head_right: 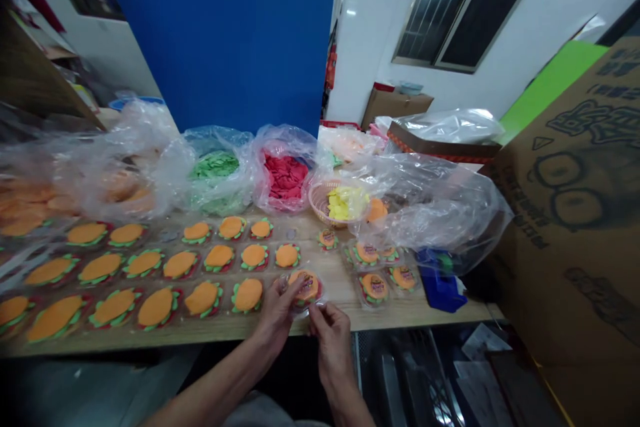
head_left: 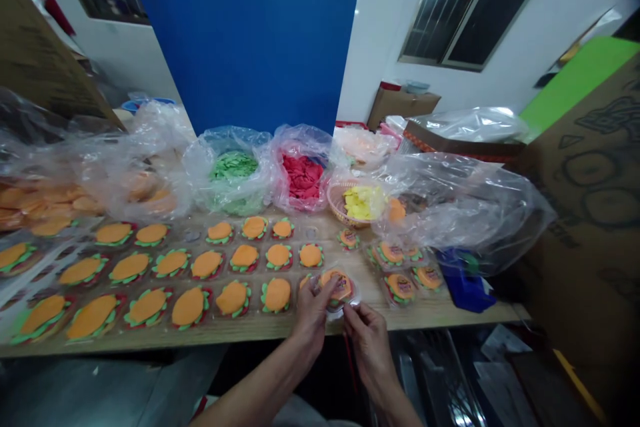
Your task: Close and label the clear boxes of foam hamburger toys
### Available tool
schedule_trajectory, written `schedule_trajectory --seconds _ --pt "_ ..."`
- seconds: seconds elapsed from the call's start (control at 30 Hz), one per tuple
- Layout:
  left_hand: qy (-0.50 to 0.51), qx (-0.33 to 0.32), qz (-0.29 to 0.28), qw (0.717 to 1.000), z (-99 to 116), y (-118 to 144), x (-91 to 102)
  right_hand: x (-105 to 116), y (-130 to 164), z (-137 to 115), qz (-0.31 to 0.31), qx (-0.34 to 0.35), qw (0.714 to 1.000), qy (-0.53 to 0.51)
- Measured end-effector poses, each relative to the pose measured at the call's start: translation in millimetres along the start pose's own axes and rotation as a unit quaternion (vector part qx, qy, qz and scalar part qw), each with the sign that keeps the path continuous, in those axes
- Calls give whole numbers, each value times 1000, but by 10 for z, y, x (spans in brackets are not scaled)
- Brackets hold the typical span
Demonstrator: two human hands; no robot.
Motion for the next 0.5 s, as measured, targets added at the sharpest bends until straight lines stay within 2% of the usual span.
schedule_trajectory --seconds 0.07,0.13,0.2,0.33,0.4,0.5 --pt "16 25 -44 999 59 21 -26 -9 -129 -10 11 6 999 -37" --pt "43 47 -62 996 132 28 -2 -16 -331 -67 37 12 997 -65" --pt "55 47 -47 996 198 18 81 -32 -589 -144 76 24 994 -81" --pt "12 13 -28 999 278 -8 299 -107 -1077 -220 145 51 985 -82" --pt "3 4 -21 1000 303 -9 390 -141 -1207 -188 166 56 982 -71" --pt "17 -1 1 1000 359 -6 476 -151 -1212 -102 171 58 983 -29"
Point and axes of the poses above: each hand's wrist, its own y-axis away from the middle knuckle, its own x-axis out of the back of the hand, z = x × y, the point moved 3 cm from there along -y, towards the middle knuckle, and after that the axes turned 1 degree about -y, right-handed, at the moved point
